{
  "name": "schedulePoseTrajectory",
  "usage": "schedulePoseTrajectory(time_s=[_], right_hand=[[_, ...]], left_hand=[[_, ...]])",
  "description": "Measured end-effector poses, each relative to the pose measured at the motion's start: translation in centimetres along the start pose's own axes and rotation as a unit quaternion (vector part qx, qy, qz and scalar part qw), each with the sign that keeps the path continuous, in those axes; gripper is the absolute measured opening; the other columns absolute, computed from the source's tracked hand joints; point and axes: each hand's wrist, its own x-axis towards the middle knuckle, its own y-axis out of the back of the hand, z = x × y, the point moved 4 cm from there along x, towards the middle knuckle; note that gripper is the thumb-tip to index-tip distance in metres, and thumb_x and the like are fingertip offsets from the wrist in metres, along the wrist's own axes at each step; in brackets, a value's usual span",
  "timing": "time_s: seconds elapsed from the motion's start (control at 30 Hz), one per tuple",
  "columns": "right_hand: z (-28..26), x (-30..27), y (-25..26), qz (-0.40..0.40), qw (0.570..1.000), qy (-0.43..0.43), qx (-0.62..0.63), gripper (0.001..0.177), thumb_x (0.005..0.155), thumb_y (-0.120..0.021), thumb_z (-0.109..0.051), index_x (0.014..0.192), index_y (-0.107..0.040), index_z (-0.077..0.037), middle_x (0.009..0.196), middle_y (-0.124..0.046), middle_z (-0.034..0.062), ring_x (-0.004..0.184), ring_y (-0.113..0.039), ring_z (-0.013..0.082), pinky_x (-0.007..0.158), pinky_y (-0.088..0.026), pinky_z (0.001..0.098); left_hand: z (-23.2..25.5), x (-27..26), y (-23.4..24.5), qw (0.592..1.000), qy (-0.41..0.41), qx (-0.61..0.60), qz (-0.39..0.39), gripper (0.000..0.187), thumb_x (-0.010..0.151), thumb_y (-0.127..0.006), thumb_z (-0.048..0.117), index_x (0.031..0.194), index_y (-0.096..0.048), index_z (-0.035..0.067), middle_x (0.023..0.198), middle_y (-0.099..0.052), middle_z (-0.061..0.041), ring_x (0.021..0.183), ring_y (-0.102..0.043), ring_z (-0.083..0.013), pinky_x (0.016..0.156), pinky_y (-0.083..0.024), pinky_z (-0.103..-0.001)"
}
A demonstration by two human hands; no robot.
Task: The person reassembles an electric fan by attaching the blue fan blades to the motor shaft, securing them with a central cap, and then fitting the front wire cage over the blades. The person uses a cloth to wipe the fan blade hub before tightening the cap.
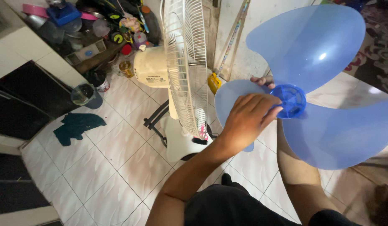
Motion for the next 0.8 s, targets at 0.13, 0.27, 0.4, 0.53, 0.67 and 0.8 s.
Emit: schedulePoseTrajectory(time_s=[0.13,0.27,0.4,0.53,0.67,0.8], right_hand=[[-0.5,-0.1,-1.1,-0.04,0.999,0.026,-0.005,0.113,0.079,-0.05,-0.091,0.149,-0.048,-0.003,0.146,-0.05,0.0169,0.145,-0.042,0.0352,0.122,-0.029,0.059],[-0.3,-0.7,-2.2,-0.022,1.0,0.014,0.003,0.109,0.079,-0.052,-0.09,0.148,-0.051,-0.007,0.146,-0.052,0.0158,0.145,-0.045,0.0345,0.125,-0.029,0.0599],[0.4,-1.4,-2.7,0.026,0.999,-0.025,-0.011,0.101,0.078,-0.053,-0.079,0.148,-0.052,-0.007,0.146,-0.053,0.0143,0.143,-0.046,0.0324,0.123,-0.031,0.0568],[0.1,-2.1,-2.8,0.049,0.997,-0.051,-0.024,0.094,0.077,-0.055,-0.069,0.148,-0.052,-0.007,0.145,-0.053,0.0127,0.142,-0.047,0.0304,0.122,-0.032,0.0537],[-0.6,-2.5,-2.9,0.067,0.994,-0.073,-0.04,0.088,0.076,-0.056,-0.058,0.148,-0.052,-0.007,0.144,-0.054,0.0111,0.141,-0.048,0.0284,0.12,-0.034,0.0506],[-0.4,-2.1,-3.1,0.07,0.992,-0.093,-0.045,0.083,0.075,-0.058,-0.047,0.148,-0.052,-0.007,0.144,-0.055,0.0096,0.14,-0.049,0.0264,0.119,-0.035,0.0476]], left_hand=[[-0.5,-0.7,-0.1,1.0,-0.013,-0.012,0.006,0.019,0.099,-0.076,0.017,0.111,-0.063,0.013,0.104,-0.068,-0.001,0.099,-0.066,-0.0201,0.09,-0.048,-0.035],[-0.3,-1.1,0.4,0.998,-0.059,-0.002,0.006,0.023,0.096,-0.077,0.014,0.114,-0.064,0.015,0.109,-0.066,0.002,0.109,-0.064,-0.0192,0.092,-0.048,-0.034],[0.2,-1.0,1.3,0.994,-0.104,0.026,-0.032,0.027,0.093,-0.074,0.013,0.119,-0.066,0.016,0.119,-0.063,0.001,0.117,-0.061,-0.0209,0.098,-0.048,-0.036],[0.3,-1.3,2.2,0.987,-0.131,0.081,-0.048,0.028,0.091,-0.069,0.014,0.119,-0.066,0.016,0.123,-0.06,-0.002,0.127,-0.06,-0.0287,0.106,-0.046,-0.042],[0.1,-1.7,2.2,0.992,-0.084,0.079,-0.058,0.028,0.091,-0.072,0.013,0.118,-0.063,0.009,0.12,-0.061,-0.006,0.122,-0.061,-0.0286,0.107,-0.048,-0.045],[-0.2,-2.5,1.7,0.997,-0.023,0.047,-0.055,0.022,0.094,-0.074,0.008,0.114,-0.064,0.01,0.114,-0.063,-0.005,0.114,-0.061,-0.0253,0.102,-0.051,-0.039]])
